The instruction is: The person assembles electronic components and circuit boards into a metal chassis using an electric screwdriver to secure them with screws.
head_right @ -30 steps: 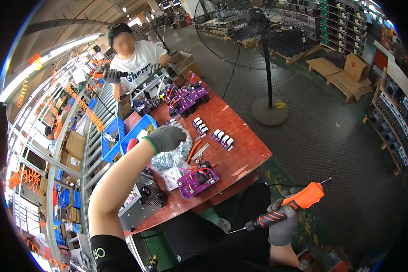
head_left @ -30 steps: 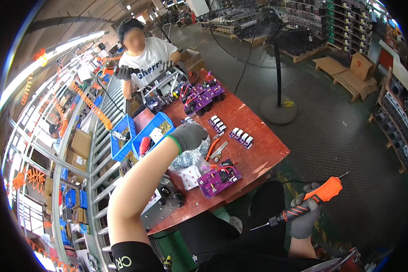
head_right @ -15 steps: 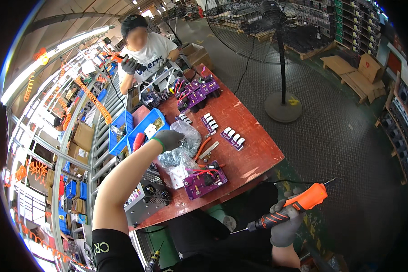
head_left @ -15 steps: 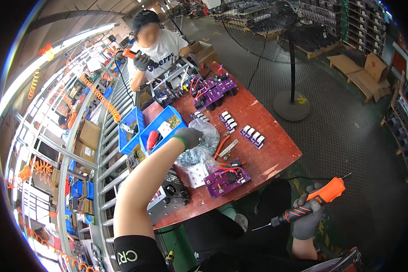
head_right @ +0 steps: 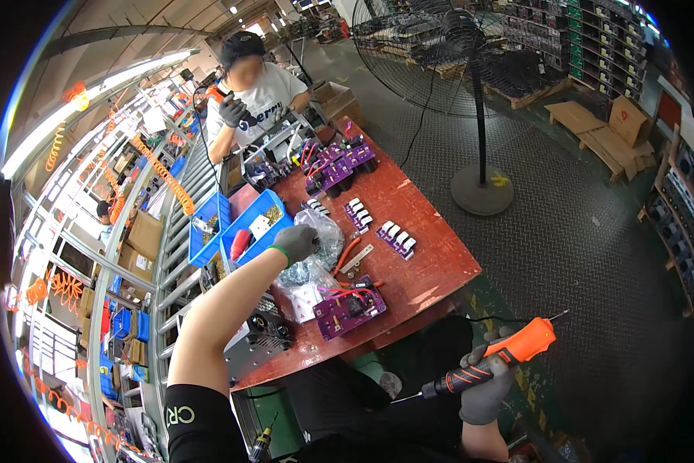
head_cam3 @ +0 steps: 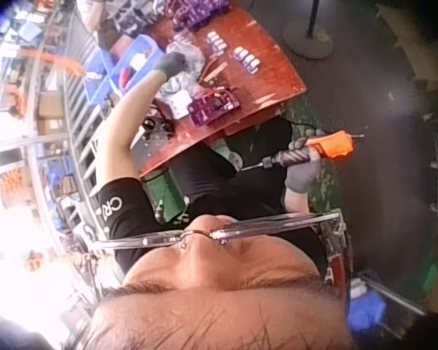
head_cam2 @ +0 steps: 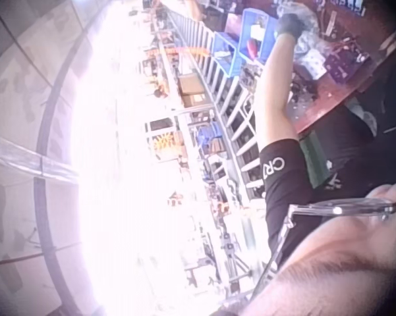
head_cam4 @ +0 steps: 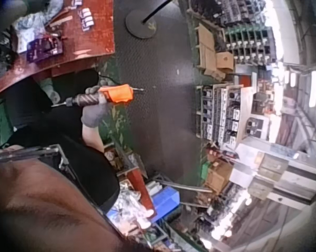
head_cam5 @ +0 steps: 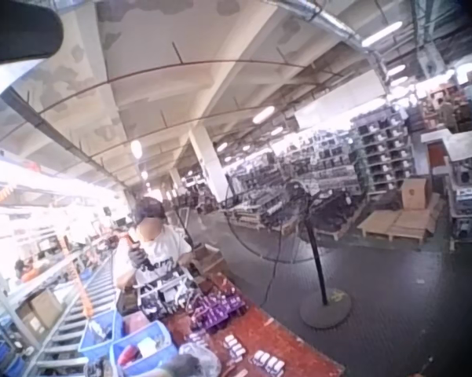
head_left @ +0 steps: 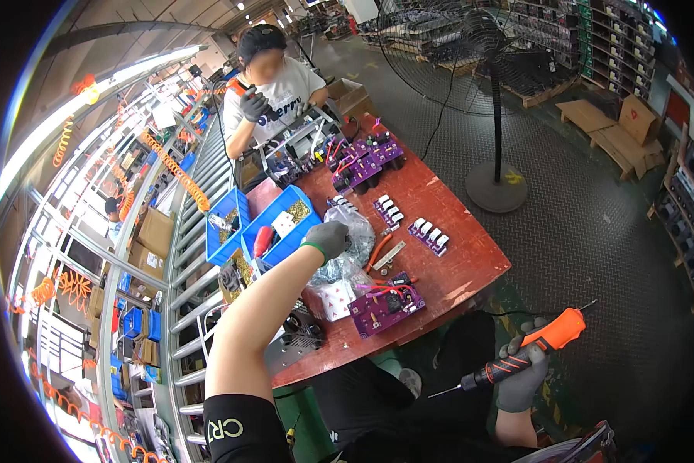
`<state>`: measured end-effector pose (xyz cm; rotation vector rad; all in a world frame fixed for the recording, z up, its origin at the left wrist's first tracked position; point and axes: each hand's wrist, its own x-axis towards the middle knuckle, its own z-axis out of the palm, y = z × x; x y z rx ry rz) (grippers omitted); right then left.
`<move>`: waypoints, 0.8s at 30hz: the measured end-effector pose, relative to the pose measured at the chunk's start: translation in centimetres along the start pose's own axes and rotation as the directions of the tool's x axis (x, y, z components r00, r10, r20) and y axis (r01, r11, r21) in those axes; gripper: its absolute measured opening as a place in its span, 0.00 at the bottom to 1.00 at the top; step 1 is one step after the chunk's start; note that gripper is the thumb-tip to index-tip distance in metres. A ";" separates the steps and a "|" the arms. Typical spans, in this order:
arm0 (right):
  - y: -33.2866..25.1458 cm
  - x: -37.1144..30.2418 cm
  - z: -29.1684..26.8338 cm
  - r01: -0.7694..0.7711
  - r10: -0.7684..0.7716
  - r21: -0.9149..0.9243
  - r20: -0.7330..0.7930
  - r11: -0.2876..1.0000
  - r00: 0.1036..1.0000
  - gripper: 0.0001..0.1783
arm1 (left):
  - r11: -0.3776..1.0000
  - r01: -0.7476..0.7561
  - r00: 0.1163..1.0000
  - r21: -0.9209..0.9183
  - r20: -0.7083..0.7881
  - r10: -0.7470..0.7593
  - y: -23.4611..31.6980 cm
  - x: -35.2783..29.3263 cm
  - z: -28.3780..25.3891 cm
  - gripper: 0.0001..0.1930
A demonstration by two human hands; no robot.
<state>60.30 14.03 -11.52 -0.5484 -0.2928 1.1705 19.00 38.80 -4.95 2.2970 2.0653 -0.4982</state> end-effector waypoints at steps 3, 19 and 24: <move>-0.1 -0.2 0.1 0.014 -0.015 -0.017 -0.002 1.000 1.000 0.30 | 0.998 -0.057 0.998 -0.005 -0.004 0.057 -0.2 -0.1 -0.1 0.13; -1.1 -1.7 1.1 -0.001 -0.002 -0.073 -0.043 0.997 0.999 0.30 | 0.998 -0.014 0.996 -0.061 0.083 0.019 -1.5 1.8 1.4 0.16; -0.7 -1.7 1.5 -0.045 0.037 -0.097 -0.084 0.994 0.996 0.30 | 0.984 0.035 0.999 -0.176 0.038 -0.028 -1.9 2.0 2.6 0.18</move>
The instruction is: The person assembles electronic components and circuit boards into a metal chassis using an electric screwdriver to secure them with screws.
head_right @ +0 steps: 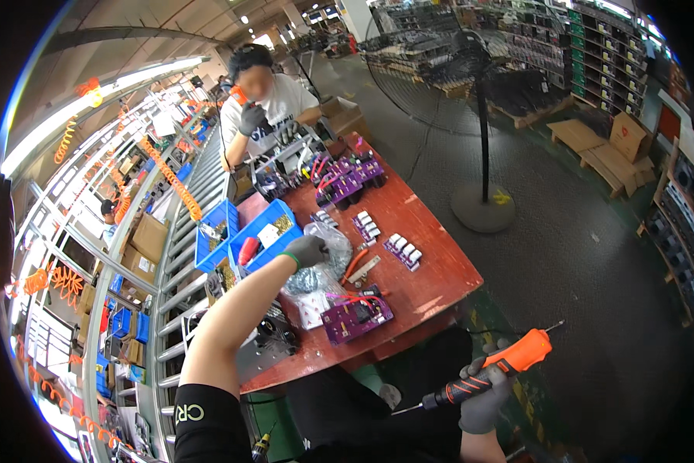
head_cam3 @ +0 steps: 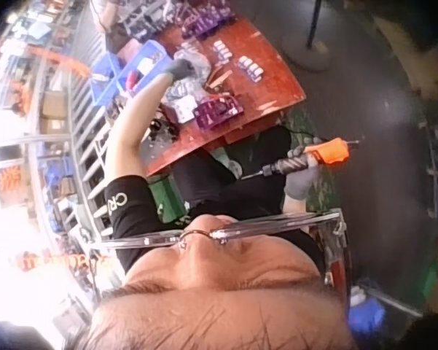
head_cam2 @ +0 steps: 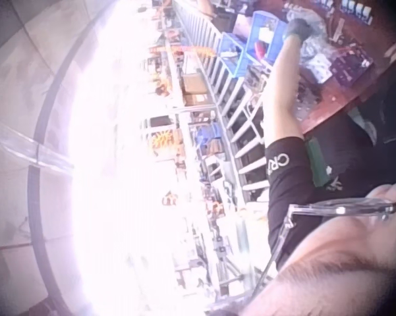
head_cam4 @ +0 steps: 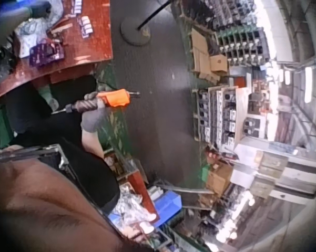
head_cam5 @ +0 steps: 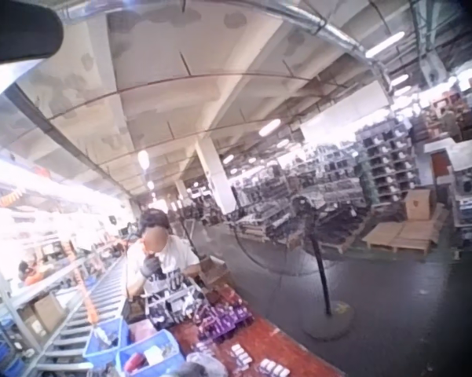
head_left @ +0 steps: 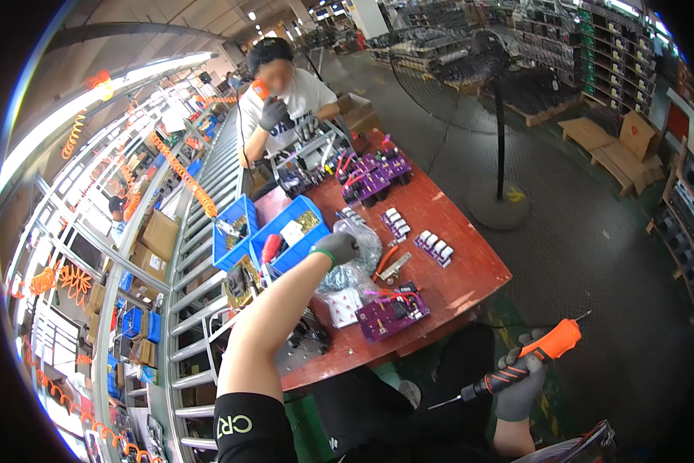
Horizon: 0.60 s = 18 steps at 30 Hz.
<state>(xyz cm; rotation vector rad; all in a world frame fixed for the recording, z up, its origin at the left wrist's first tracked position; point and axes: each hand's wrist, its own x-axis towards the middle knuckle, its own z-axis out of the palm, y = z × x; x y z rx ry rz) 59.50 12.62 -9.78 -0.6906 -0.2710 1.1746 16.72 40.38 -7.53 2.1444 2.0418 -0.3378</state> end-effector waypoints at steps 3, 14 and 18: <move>0.2 0.1 0.3 0.011 -0.011 -0.011 -0.003 1.000 1.000 0.30 | 1.000 0.018 0.997 0.008 -0.082 -0.017 0.5 -0.4 0.5 0.14; 0.0 -0.4 1.2 -0.007 0.007 0.005 -0.010 1.000 1.000 0.29 | 0.999 0.039 0.968 0.023 -0.249 -0.032 2.7 -3.1 -0.5 0.14; 0.2 -0.5 1.2 -0.019 0.019 -0.010 -0.019 1.000 1.000 0.29 | 0.990 0.043 0.981 -0.135 -0.181 -0.068 1.7 -2.5 -1.4 0.16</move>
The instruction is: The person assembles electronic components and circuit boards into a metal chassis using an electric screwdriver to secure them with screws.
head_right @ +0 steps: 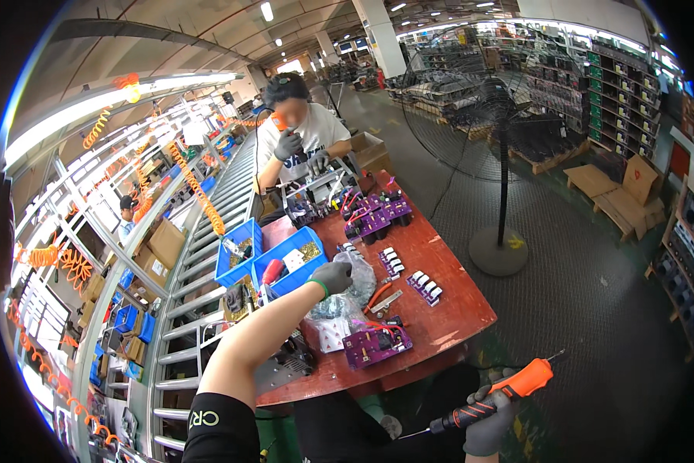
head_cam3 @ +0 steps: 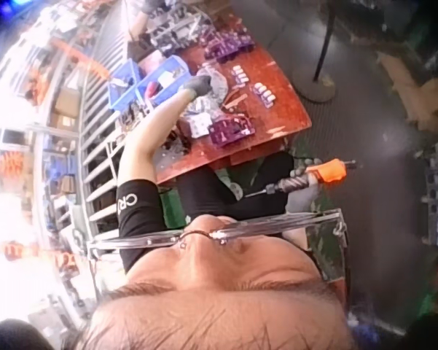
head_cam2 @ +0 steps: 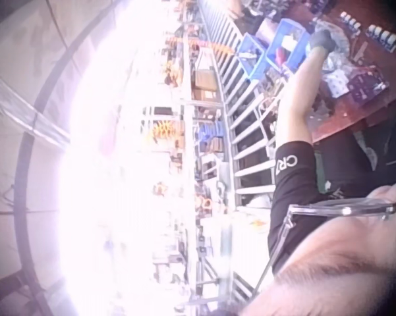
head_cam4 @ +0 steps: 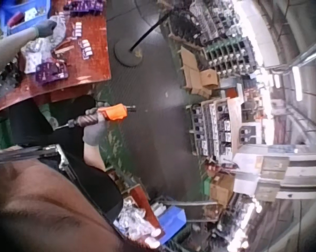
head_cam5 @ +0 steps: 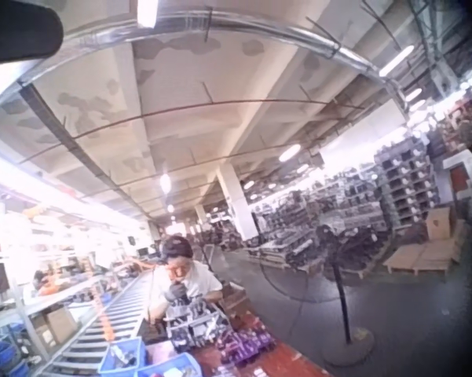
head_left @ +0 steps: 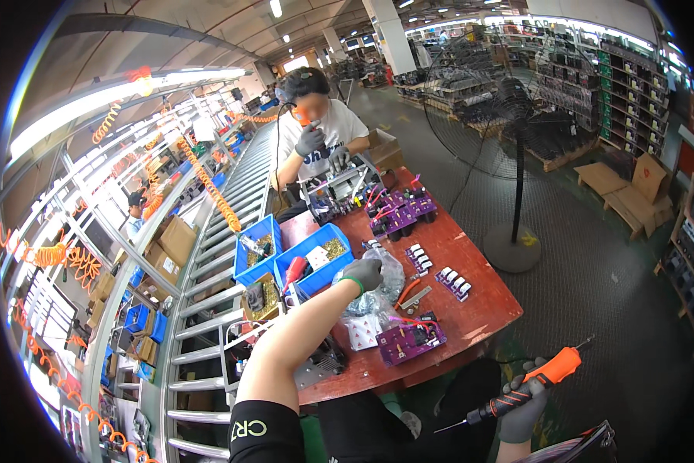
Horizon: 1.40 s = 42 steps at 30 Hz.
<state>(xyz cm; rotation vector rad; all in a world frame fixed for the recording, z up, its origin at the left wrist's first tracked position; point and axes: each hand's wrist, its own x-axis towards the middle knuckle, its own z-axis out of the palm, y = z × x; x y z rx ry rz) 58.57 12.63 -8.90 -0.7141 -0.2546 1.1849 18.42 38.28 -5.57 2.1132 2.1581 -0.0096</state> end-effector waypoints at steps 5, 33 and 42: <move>0.3 -0.2 -0.2 0.006 -0.007 0.018 0.045 1.000 0.999 0.28 | 0.999 0.019 0.999 -0.048 0.038 -0.017 0.3 0.3 -2.3 0.18; 3.9 -2.6 5.1 -0.003 0.010 -0.027 0.272 1.000 0.962 0.25 | 0.314 -0.246 0.968 -0.917 -0.218 0.120 -2.1 -33.2 -13.3 0.21; 6.5 -9.0 10.8 -0.013 0.051 -0.082 0.485 0.997 0.873 0.24 | -0.191 -0.072 0.996 -0.979 -0.062 -0.056 -7.9 -37.2 -11.6 0.20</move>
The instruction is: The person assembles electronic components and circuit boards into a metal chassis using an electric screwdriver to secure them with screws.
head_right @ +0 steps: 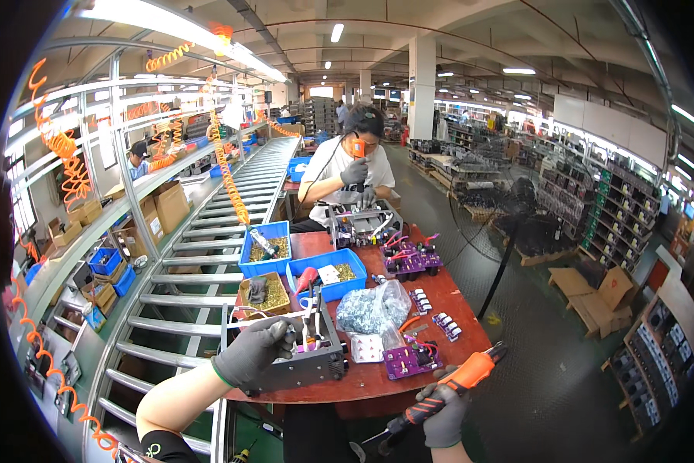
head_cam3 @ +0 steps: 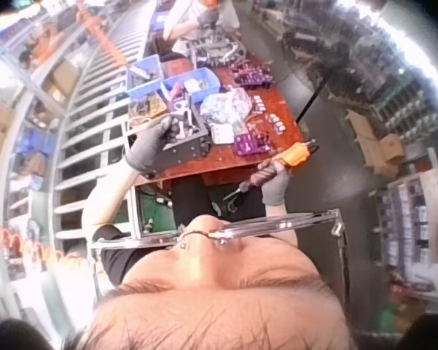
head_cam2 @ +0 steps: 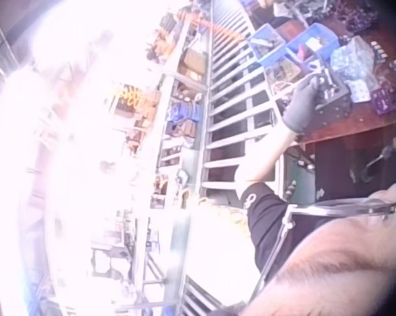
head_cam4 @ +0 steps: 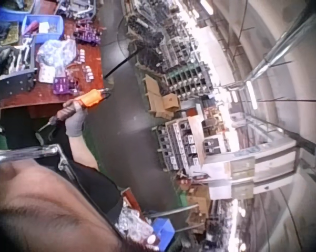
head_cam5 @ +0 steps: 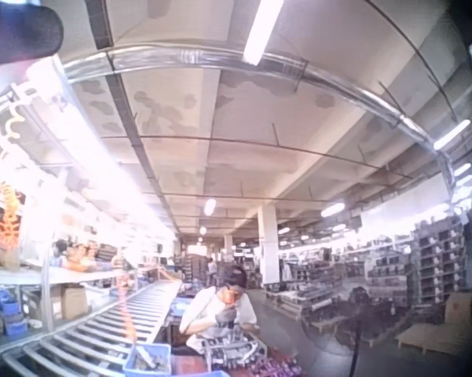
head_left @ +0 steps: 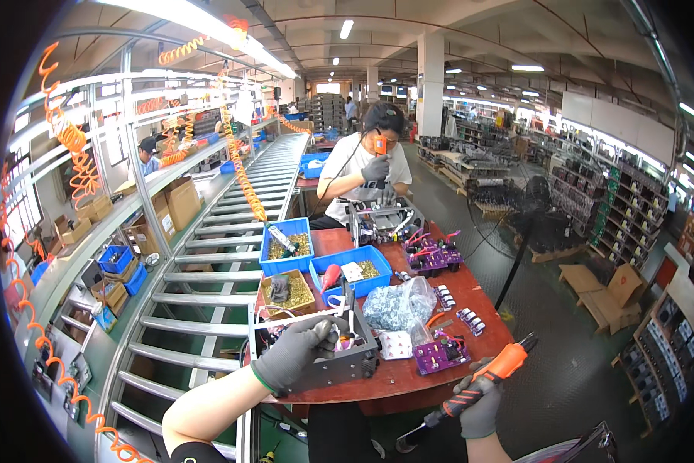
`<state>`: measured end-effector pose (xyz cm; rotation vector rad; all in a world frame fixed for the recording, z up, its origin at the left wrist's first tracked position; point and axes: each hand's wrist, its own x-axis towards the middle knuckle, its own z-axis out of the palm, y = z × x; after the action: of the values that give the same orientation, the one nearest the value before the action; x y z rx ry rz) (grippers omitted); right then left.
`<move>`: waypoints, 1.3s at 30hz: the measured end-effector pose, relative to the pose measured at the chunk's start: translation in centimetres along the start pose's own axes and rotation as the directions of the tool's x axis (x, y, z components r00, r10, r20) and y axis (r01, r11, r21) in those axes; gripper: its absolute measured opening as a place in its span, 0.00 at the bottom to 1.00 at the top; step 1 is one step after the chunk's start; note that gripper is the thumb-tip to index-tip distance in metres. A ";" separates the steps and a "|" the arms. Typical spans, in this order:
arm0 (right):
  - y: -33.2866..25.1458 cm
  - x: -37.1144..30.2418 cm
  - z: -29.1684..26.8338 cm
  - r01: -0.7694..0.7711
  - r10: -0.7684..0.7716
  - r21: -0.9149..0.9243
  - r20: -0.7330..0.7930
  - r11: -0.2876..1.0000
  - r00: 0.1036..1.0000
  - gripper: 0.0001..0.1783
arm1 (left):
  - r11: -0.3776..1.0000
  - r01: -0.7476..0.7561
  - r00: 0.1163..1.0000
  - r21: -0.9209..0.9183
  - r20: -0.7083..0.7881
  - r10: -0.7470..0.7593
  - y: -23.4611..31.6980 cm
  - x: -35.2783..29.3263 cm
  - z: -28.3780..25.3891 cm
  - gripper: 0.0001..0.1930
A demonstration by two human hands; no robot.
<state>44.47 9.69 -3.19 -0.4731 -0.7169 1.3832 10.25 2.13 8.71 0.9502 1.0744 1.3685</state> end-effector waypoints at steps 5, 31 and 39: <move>0.3 -2.1 3.7 -0.124 0.124 -0.018 0.018 0.992 0.992 0.25 | 0.962 -0.005 0.999 0.273 -0.034 0.015 1.1 -0.5 -3.3 0.19; 4.2 -1.9 2.6 -0.420 0.417 -0.141 -0.054 0.897 0.907 0.07 | 0.085 -0.170 0.880 0.982 0.113 0.461 -1.5 -1.9 -6.1 0.05; 3.5 -1.7 2.9 -0.404 0.400 -0.124 -0.060 0.906 0.915 0.07 | 0.297 -0.106 0.873 0.949 -0.055 0.485 0.9 -3.4 -7.8 0.05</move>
<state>39.87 8.22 -3.85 -0.7829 -0.7121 1.7144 2.77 -1.89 7.60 1.8959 2.1675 1.1480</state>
